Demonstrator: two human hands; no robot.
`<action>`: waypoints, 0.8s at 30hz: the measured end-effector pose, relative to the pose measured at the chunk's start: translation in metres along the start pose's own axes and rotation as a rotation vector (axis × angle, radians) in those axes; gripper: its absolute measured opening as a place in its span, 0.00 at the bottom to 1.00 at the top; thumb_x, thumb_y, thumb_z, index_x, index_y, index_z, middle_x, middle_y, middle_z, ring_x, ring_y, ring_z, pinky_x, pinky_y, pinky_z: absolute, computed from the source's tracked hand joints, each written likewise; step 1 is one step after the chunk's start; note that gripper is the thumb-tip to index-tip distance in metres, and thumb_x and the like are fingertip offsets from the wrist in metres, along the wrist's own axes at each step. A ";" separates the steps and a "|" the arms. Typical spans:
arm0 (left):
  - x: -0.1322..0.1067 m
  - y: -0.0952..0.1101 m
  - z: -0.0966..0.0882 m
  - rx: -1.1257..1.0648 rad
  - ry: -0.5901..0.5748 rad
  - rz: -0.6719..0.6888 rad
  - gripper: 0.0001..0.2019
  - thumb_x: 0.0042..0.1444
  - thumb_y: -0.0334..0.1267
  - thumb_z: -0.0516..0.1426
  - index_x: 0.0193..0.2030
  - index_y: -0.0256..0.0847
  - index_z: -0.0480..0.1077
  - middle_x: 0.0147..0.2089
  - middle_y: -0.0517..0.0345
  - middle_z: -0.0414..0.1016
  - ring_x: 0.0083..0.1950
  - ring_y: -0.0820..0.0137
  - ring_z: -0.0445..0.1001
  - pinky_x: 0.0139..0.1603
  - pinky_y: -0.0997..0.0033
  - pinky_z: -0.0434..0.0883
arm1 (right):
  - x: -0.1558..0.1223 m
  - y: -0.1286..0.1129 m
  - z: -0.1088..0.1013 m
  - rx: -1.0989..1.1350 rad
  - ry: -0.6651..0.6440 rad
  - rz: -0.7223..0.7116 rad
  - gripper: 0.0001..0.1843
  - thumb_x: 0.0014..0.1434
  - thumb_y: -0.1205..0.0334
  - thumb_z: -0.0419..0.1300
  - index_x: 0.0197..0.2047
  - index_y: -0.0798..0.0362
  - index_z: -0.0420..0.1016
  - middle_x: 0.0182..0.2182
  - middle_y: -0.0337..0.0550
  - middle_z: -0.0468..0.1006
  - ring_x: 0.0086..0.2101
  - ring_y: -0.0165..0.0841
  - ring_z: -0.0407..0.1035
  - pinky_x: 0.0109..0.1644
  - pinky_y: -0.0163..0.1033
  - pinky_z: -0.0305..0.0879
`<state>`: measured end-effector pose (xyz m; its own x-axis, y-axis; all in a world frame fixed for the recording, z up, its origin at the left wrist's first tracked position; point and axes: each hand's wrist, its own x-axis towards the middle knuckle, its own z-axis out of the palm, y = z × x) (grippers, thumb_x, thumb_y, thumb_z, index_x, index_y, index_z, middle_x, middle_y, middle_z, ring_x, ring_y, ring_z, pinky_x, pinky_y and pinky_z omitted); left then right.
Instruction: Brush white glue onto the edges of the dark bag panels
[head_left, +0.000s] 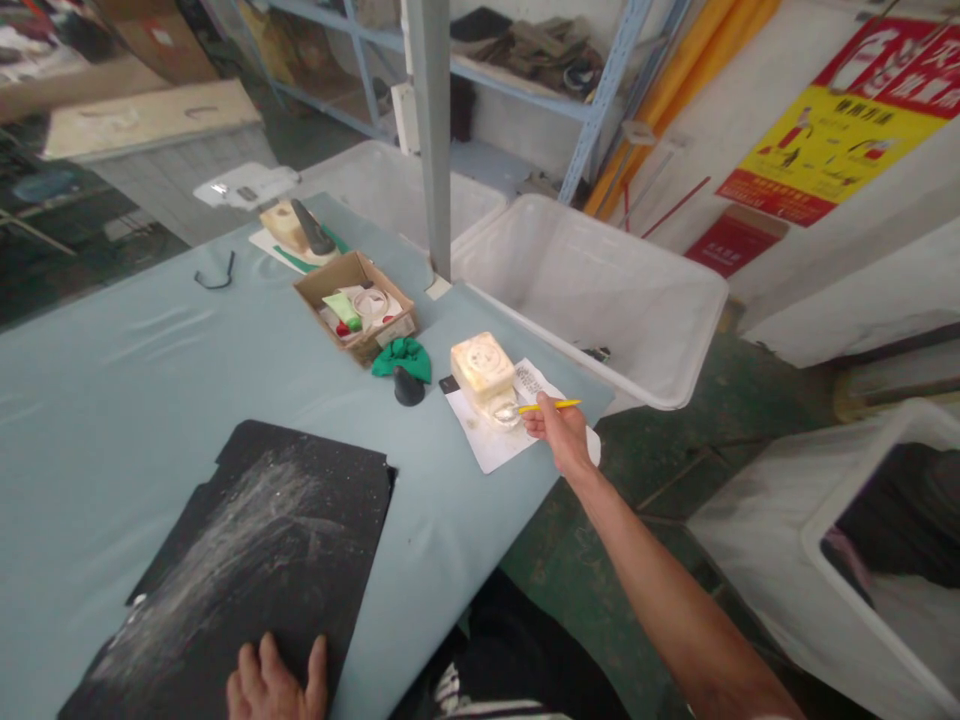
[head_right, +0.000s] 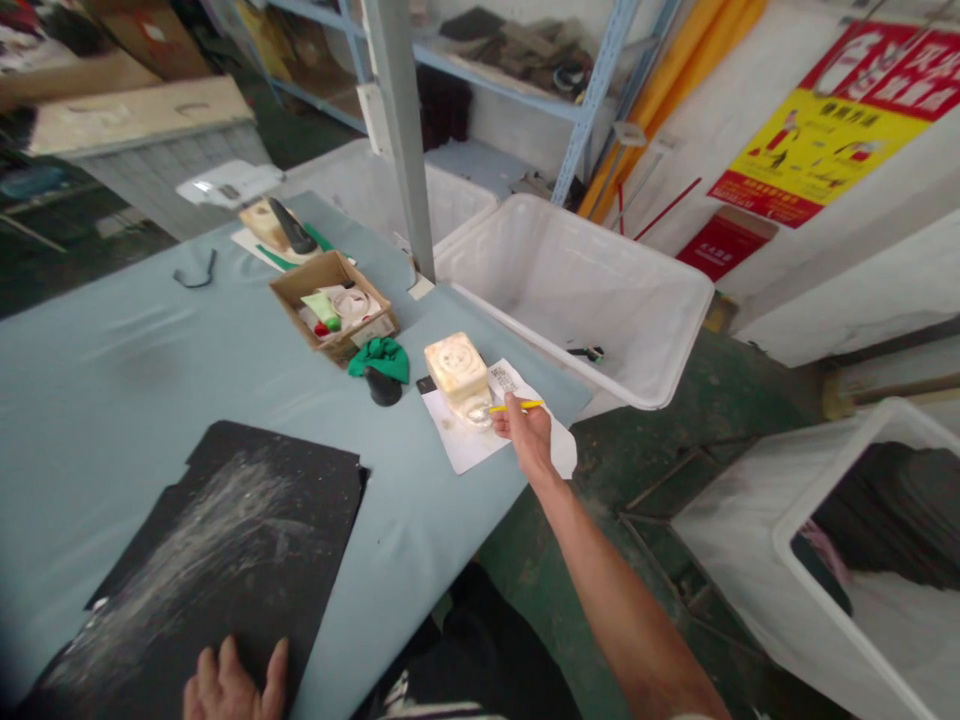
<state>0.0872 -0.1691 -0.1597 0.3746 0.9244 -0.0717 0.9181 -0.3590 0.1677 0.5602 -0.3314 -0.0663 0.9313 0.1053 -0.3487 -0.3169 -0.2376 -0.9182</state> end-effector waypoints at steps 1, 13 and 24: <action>0.000 0.003 -0.002 -0.001 0.004 0.004 0.44 0.65 0.62 0.43 0.74 0.24 0.56 0.76 0.21 0.55 0.78 0.36 0.54 0.71 0.34 0.61 | -0.001 0.001 0.002 -0.050 -0.010 -0.027 0.24 0.64 0.41 0.60 0.39 0.57 0.78 0.31 0.50 0.86 0.28 0.32 0.80 0.33 0.34 0.77; -0.003 0.028 -0.017 -0.012 0.013 -0.058 0.49 0.66 0.66 0.34 0.72 0.18 0.60 0.74 0.19 0.58 0.76 0.31 0.55 0.71 0.32 0.60 | -0.001 -0.024 0.010 -0.897 -0.143 -0.396 0.13 0.64 0.50 0.62 0.40 0.49 0.82 0.33 0.47 0.85 0.39 0.43 0.79 0.39 0.39 0.63; -0.006 0.033 -0.018 -0.031 0.040 -0.056 0.44 0.68 0.61 0.38 0.72 0.18 0.59 0.75 0.17 0.57 0.76 0.30 0.54 0.69 0.28 0.60 | 0.020 -0.046 0.020 -1.185 -0.217 -0.382 0.15 0.66 0.53 0.58 0.33 0.52 0.80 0.28 0.46 0.82 0.30 0.36 0.74 0.30 0.37 0.53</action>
<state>0.1130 -0.1839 -0.1356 0.3163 0.9477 -0.0423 0.9330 -0.3027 0.1945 0.5897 -0.2993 -0.0349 0.8434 0.4874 -0.2260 0.4246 -0.8625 -0.2752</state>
